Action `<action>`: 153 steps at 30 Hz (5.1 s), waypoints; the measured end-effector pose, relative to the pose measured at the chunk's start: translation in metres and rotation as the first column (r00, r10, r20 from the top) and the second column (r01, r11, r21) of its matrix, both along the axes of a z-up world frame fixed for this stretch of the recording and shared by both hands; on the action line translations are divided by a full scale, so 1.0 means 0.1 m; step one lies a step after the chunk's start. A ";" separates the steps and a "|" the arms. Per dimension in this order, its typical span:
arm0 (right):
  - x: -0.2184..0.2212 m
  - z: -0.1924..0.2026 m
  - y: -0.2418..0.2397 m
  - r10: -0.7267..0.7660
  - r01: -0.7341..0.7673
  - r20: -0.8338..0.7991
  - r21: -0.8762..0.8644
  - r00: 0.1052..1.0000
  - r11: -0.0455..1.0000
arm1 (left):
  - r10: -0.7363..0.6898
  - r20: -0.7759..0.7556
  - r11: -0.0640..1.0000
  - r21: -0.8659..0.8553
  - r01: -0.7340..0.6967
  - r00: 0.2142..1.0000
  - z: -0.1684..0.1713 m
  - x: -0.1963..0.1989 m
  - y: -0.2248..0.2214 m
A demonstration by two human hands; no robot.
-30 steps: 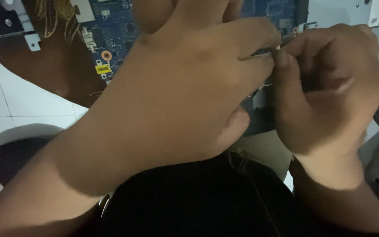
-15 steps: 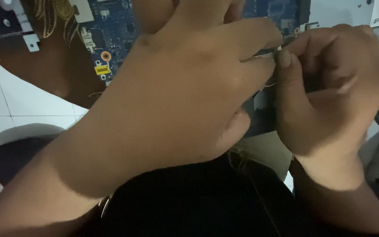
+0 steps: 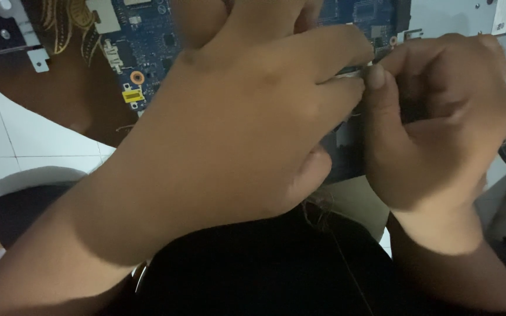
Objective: Connecting ribbon cables and components to a laptop motherboard during a repair or assembly process.
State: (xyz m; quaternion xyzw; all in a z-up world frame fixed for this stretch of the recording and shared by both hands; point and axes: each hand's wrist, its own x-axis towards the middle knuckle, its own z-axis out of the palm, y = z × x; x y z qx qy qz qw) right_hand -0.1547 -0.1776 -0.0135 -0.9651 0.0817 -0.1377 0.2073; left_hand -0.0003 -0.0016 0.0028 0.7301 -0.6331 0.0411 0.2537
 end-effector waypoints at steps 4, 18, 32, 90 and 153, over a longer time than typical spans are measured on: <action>0.00 -0.01 -0.03 0.037 -0.036 0.006 -0.030 0.999 0.999 | 0.008 0.017 0.999 0.031 -0.009 1.000 0.01 0.00 -0.01; -0.01 0.01 0.00 0.028 -0.028 0.005 -0.040 1.000 0.999 | 0.002 0.058 0.998 0.056 -0.005 0.998 0.03 0.00 -0.02; 0.03 0.09 0.06 -0.009 0.009 -0.006 0.039 1.000 0.999 | -0.025 0.097 0.998 0.060 0.019 0.995 0.04 0.04 -0.02; 0.15 0.48 0.14 -0.090 0.146 -0.212 0.265 0.973 0.953 | 0.046 0.199 0.999 0.017 -0.050 0.979 0.08 0.00 0.07; 0.77 0.82 0.34 -0.194 0.248 -0.593 0.010 0.781 0.969 | 0.033 -0.258 0.971 -0.222 -0.092 0.966 -0.11 0.15 0.17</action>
